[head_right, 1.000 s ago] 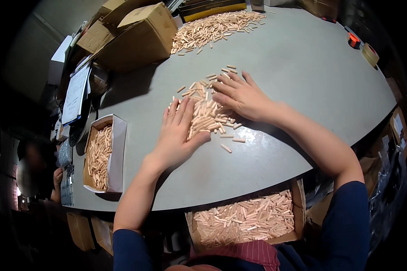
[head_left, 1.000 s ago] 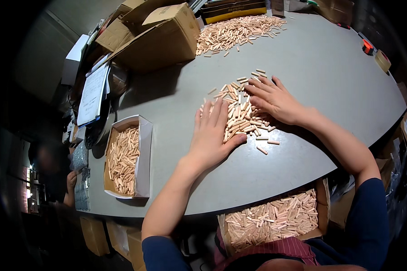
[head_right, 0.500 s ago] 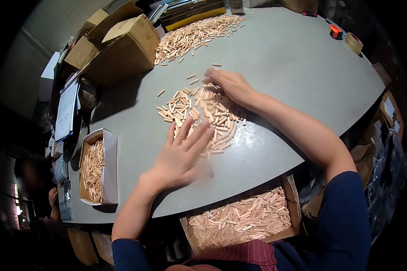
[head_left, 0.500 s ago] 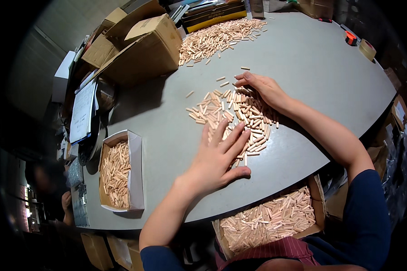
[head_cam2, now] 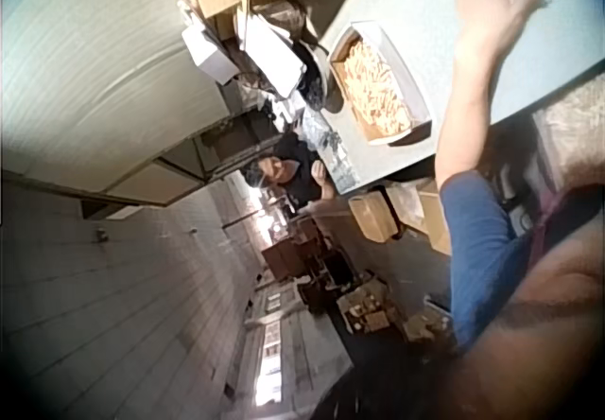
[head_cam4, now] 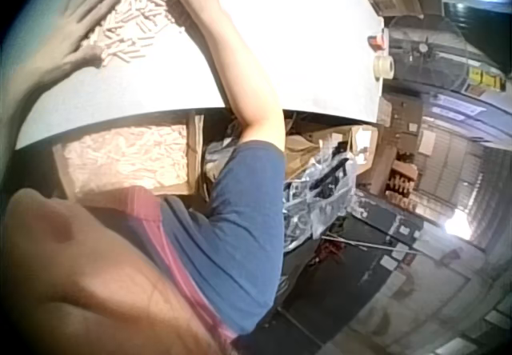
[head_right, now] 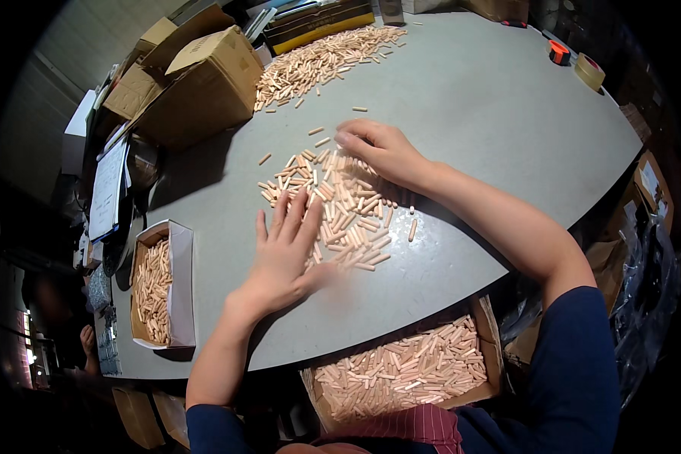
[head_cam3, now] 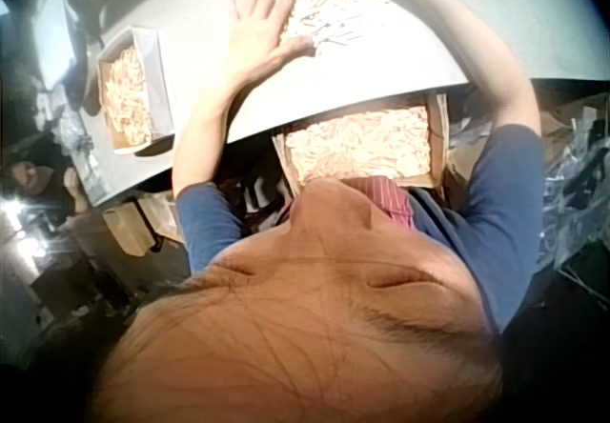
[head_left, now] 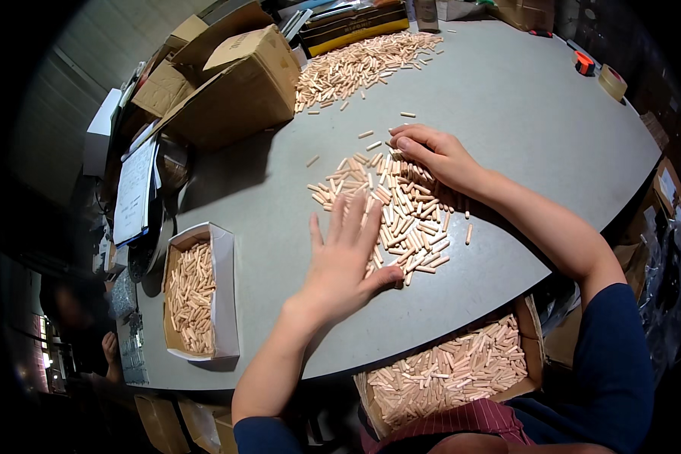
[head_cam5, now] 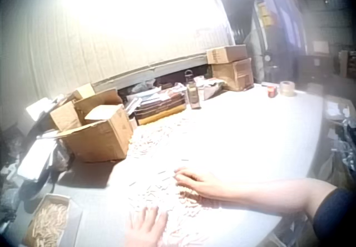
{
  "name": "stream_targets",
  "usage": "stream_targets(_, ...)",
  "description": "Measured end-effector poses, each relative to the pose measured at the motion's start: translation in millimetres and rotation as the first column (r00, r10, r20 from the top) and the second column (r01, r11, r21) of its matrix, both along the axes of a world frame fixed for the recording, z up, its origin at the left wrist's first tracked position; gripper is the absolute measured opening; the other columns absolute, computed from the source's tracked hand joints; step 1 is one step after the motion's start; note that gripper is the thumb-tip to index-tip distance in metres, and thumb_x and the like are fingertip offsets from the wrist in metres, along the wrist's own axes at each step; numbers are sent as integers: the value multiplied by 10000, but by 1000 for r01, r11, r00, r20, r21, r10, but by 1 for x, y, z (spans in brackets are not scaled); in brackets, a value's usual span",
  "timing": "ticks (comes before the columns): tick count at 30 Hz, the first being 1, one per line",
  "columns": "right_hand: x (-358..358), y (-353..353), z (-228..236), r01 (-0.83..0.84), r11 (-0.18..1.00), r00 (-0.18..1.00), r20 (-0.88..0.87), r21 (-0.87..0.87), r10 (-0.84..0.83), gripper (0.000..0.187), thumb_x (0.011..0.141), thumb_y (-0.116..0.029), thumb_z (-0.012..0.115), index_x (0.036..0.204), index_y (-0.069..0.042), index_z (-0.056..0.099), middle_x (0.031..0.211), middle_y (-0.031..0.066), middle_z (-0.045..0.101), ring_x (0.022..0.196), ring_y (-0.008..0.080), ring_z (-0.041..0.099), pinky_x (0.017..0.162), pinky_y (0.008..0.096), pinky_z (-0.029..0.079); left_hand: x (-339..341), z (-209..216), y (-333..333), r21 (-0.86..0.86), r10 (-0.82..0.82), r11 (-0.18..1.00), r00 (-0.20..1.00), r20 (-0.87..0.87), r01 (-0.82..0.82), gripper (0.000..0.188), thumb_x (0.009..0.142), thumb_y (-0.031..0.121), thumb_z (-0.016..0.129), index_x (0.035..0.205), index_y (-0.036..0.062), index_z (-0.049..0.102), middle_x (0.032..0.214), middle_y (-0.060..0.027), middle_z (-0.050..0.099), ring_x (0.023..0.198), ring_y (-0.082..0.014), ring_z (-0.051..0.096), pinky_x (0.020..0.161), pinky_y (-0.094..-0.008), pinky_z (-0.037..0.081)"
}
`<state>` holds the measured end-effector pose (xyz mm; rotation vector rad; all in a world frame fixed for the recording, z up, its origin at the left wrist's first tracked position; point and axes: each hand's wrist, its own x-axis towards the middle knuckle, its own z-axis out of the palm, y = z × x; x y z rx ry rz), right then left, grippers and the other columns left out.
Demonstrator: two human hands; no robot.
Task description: The person sorts small wooden sticks on a table, moving them from a pile into a cardboard box. They repeatedly gather sticks with both hands and place them into the box, occasionally picking up individual sticks to inspect them.
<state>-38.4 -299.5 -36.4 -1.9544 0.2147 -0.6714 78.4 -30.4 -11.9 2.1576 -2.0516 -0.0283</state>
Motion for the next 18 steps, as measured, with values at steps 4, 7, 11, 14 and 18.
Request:
stream_targets(4, 0, -3, -1, 20, 998, 1000, -13, 64, -20, 351, 1062, -291, 594, 1213, 5, 708, 1386, 149, 618, 1260, 233, 592, 1077, 353, 454, 5, 3, -2, 43, 113, 993, 993, 19, -113, 972, 936, 558, 622, 1653, 73, 181, 1707, -227, 137, 1585, -448, 37, 1214, -689, 34)
stream_targets(7, -6, -1, 4, -69, 970, 996, 39, -233, 80, 306, 1007, -266, 662, 1179, -22, 727, 1396, 157, 607, 1291, 279, 572, 1108, 395, 429, 4, 3, -3, 66, 86, 994, 996, 34, -88, 957, 932, 504, 648, 1652, 74, 188, 1709, -220, 142, 1586, -446, 35, 1215, -690, 33)
stream_targets(11, -5, 9, 6, -225, 767, 955, 22, -601, 297, 217, 863, -132, 739, 1070, -69, 756, 1323, 131, 649, 1360, 344, 499, 1194, 518, 332, 2, 5, -3, 59, 29, 998, 999, 20, -30, 925, 937, 495, 641, 1639, 56, 230, 1706, -220, 154, 1584, -452, 33, 1215, -688, 20)
stream_targets(14, -2, 10, 2, -141, 784, 967, 87, -605, 240, 117, 797, -150, 693, 841, -53, 742, 1228, 119, 682, 1268, 331, 547, 1178, 543, 333, 3, 4, -3, 30, 10, 999, 1000, 8, -11, 953, 966, 629, 555, 1621, 11, 243, 1691, -239, 169, 1573, -476, 46, 1186, -737, -2)
stream_targets(18, -5, 12, 7, -123, 738, 978, 47, -664, 205, 84, 764, -118, 695, 820, -59, 718, 1207, 83, 689, 1282, 327, 544, 1204, 580, 296, 4, 0, -3, -51, 49, 998, 998, 24, -48, 861, 979, 530, 584, 1603, 15, 290, 1682, -212, 221, 1571, -468, 76, 1175, -746, 9)
